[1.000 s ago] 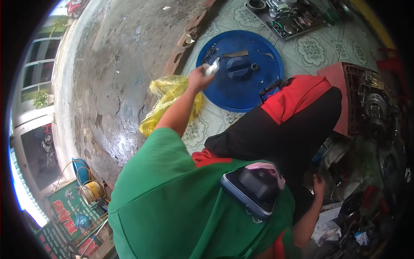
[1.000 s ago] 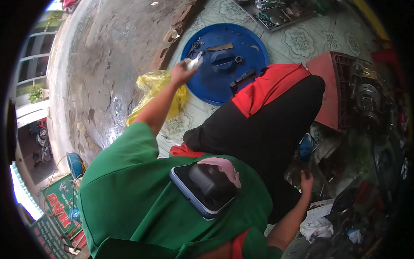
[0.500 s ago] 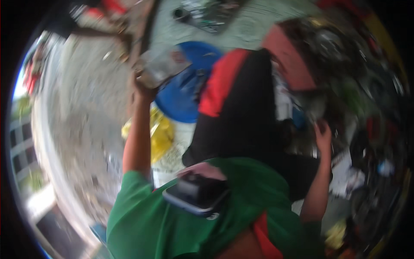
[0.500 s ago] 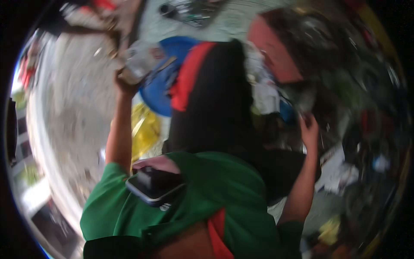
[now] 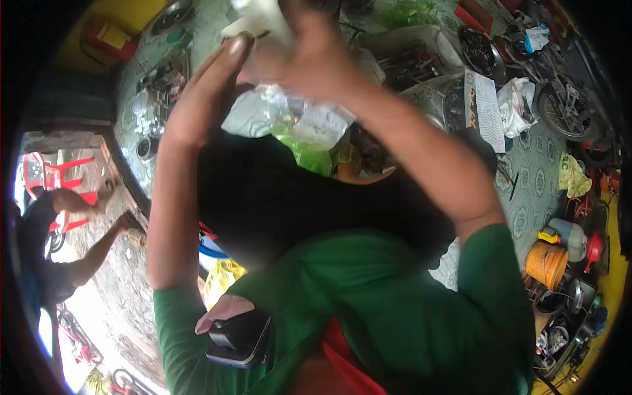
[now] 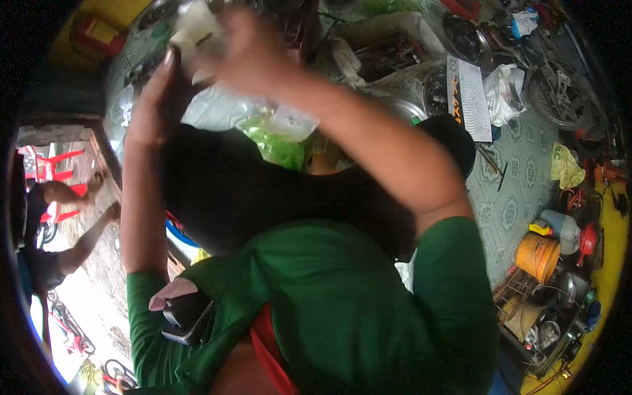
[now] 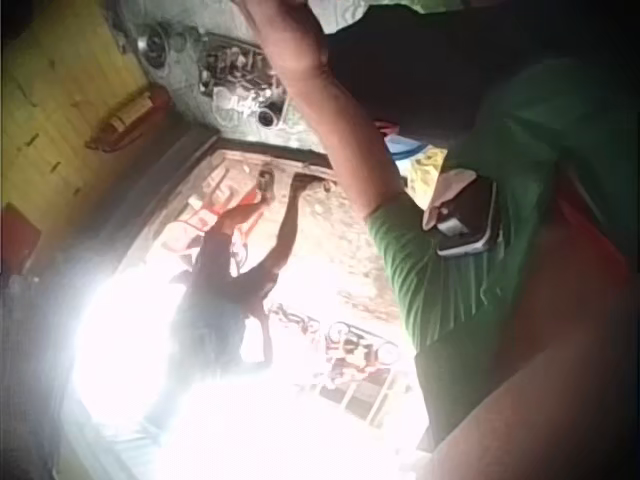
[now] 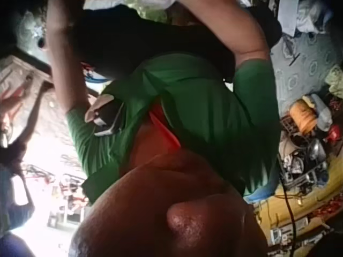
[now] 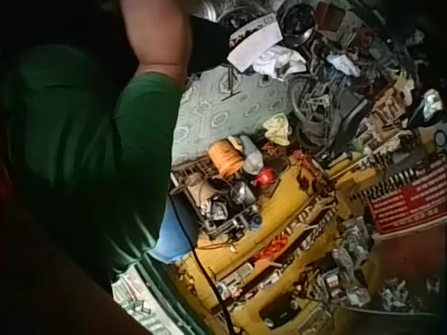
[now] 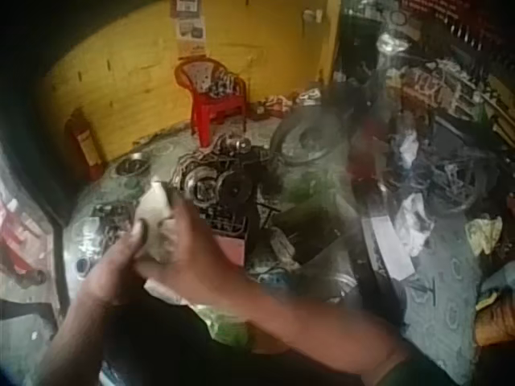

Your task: Assembling and inspecting motorcycle engine components while sitting on the floor.

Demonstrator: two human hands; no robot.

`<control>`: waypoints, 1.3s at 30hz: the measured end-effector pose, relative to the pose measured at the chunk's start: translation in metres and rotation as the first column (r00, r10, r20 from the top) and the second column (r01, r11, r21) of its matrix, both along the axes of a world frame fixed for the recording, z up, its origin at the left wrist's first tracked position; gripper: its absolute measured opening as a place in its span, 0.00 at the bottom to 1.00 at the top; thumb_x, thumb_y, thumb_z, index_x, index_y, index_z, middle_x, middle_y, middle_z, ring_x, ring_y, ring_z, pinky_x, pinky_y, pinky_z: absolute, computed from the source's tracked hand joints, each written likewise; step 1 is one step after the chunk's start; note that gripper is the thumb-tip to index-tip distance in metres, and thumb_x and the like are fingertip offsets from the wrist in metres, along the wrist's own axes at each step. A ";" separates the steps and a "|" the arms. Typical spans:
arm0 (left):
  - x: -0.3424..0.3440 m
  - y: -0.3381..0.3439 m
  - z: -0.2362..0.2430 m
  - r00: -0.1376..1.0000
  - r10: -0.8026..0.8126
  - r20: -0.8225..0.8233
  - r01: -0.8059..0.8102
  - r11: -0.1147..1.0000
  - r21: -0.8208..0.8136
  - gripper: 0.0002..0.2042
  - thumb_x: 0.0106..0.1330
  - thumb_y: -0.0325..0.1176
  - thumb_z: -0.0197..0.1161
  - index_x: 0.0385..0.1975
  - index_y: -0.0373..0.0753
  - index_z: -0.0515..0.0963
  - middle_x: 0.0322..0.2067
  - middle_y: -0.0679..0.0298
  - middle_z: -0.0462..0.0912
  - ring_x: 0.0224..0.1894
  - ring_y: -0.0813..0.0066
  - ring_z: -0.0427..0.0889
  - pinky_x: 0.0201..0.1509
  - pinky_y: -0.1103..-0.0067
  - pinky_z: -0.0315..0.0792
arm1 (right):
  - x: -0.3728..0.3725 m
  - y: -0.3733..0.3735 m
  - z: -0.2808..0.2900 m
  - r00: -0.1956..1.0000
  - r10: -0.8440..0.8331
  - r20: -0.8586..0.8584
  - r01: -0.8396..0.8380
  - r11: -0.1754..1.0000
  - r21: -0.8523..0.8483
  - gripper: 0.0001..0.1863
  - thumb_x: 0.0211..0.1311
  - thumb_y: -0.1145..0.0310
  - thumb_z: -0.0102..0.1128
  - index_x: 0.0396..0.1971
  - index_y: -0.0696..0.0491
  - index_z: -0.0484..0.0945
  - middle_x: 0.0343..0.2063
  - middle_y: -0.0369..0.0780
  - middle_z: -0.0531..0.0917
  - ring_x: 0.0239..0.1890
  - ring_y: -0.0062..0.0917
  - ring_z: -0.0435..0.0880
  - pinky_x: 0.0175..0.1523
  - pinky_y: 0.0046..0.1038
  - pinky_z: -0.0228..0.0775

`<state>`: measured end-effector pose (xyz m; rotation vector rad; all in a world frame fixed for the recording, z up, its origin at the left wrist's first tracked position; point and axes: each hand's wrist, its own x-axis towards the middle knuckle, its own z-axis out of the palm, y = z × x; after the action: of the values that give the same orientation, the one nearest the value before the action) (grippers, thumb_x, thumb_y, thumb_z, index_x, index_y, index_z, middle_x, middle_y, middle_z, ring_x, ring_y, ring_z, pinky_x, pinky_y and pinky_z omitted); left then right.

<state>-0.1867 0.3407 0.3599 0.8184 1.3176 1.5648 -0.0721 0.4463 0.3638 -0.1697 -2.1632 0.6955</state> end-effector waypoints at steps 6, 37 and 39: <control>0.006 0.014 0.014 0.980 -0.104 -0.169 0.120 0.989 0.089 0.26 0.70 0.48 0.56 0.58 0.33 0.74 0.55 0.51 0.78 0.59 0.61 0.76 0.62 0.69 0.68 | 0.160 0.164 -0.009 0.997 -0.073 0.016 0.072 0.881 -0.468 0.29 0.62 0.73 0.61 0.63 0.61 0.66 0.56 0.44 0.77 0.54 0.28 0.79 0.57 0.28 0.74; 0.150 -0.305 -0.412 -0.135 0.991 -0.014 -0.636 -0.097 -0.766 0.29 0.63 0.53 0.66 0.42 0.26 0.73 0.27 0.55 0.82 0.22 0.65 0.83 0.23 0.74 0.76 | 0.256 0.367 -0.181 0.145 -0.039 0.989 0.696 0.715 -0.074 0.23 0.65 0.48 0.59 0.50 0.50 0.78 0.34 0.37 0.83 0.34 0.22 0.81 0.32 0.28 0.72; 0.153 -0.326 -0.427 -0.092 0.986 -0.140 -0.677 -0.165 -0.718 0.19 0.68 0.41 0.59 0.32 0.24 0.76 0.22 0.52 0.81 0.19 0.64 0.82 0.21 0.73 0.76 | 0.206 0.329 -0.182 0.331 0.161 0.930 0.663 0.662 -0.350 0.18 0.67 0.49 0.58 0.45 0.48 0.79 0.32 0.34 0.82 0.29 0.17 0.79 0.24 0.22 0.66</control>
<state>-0.0336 0.0148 -0.0676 -1.4238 1.9176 1.8363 0.1336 0.7757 0.1814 -1.7659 -2.5813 1.4380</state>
